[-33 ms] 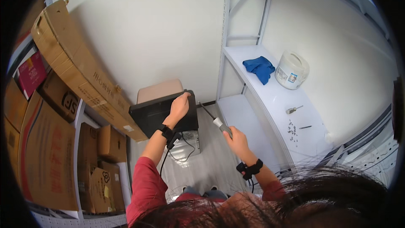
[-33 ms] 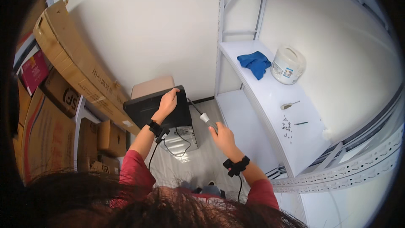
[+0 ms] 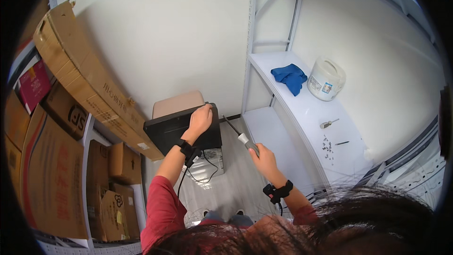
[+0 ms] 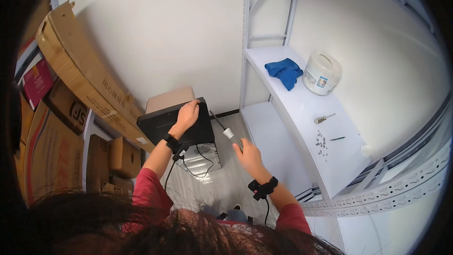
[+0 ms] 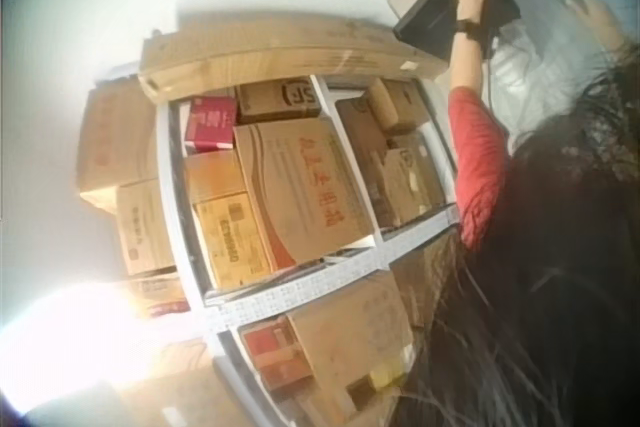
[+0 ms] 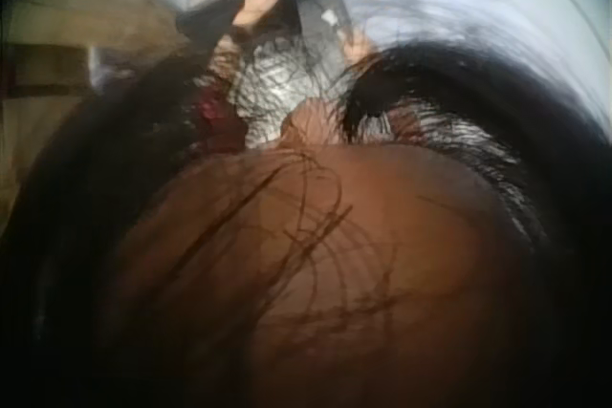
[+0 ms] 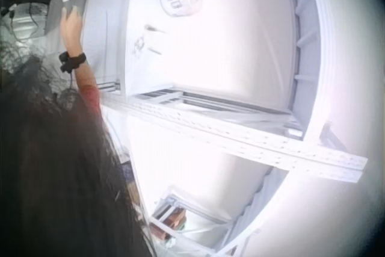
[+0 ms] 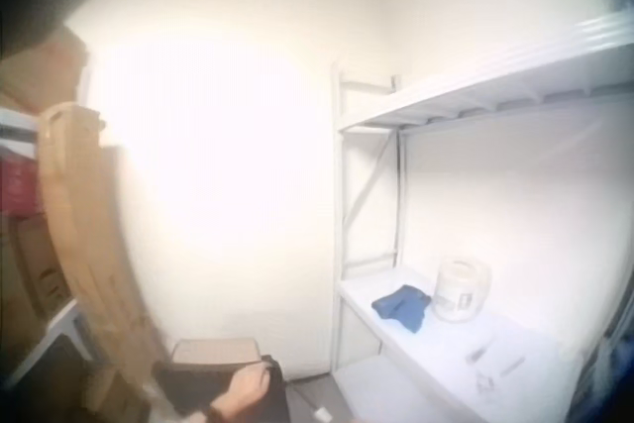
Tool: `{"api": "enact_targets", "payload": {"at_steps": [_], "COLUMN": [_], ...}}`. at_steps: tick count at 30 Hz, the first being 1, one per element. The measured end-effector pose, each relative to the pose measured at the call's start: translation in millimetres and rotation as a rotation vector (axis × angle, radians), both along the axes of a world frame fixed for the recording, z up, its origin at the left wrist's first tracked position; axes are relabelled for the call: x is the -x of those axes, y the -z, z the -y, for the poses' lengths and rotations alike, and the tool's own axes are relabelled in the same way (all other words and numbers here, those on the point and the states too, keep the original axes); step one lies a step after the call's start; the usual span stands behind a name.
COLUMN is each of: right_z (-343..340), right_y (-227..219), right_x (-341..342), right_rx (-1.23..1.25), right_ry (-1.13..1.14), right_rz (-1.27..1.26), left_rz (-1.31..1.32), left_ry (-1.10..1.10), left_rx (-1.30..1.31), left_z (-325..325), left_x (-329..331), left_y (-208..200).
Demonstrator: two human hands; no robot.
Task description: The person wipes a black rectangular panel with a blue cloth, then places it onto a beige electronic device. They insert a white cable into the device and secure the panel using a screwdriver and screws.
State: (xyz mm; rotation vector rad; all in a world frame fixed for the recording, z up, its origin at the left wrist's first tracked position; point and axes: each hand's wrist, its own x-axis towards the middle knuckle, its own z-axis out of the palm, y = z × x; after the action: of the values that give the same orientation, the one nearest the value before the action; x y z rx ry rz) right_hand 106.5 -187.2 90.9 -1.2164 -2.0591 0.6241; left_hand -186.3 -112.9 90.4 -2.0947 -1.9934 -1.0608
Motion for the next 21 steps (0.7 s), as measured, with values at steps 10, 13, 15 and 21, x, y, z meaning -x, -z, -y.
{"api": "enact_targets", "payload": {"at_steps": [10,13,15,21], "right_z": [16.5,24.8,27.9,30.3], "right_y": [45.0,58.5,68.1,74.3], "right_x": [69.8,86.1,97.5,131.1], "right_rx": [-0.099,-0.139,-0.191,-0.186], "right_ry": [0.240,0.287,0.336,0.383], "right_rz": [-0.131,-0.137,-0.121,-0.136], "left_rz": [-0.175,-0.190,-0.206,-0.213], "left_ry": [0.066,0.085,0.094,0.084], "left_rx": [-0.012,-0.044,-0.068,-0.117], "left_z": [-40.5,-54.4,-56.4,-52.4], "left_x": [53.5,51.9,46.0,52.4], "left_y": [21.9,22.1,22.0,29.1]}}
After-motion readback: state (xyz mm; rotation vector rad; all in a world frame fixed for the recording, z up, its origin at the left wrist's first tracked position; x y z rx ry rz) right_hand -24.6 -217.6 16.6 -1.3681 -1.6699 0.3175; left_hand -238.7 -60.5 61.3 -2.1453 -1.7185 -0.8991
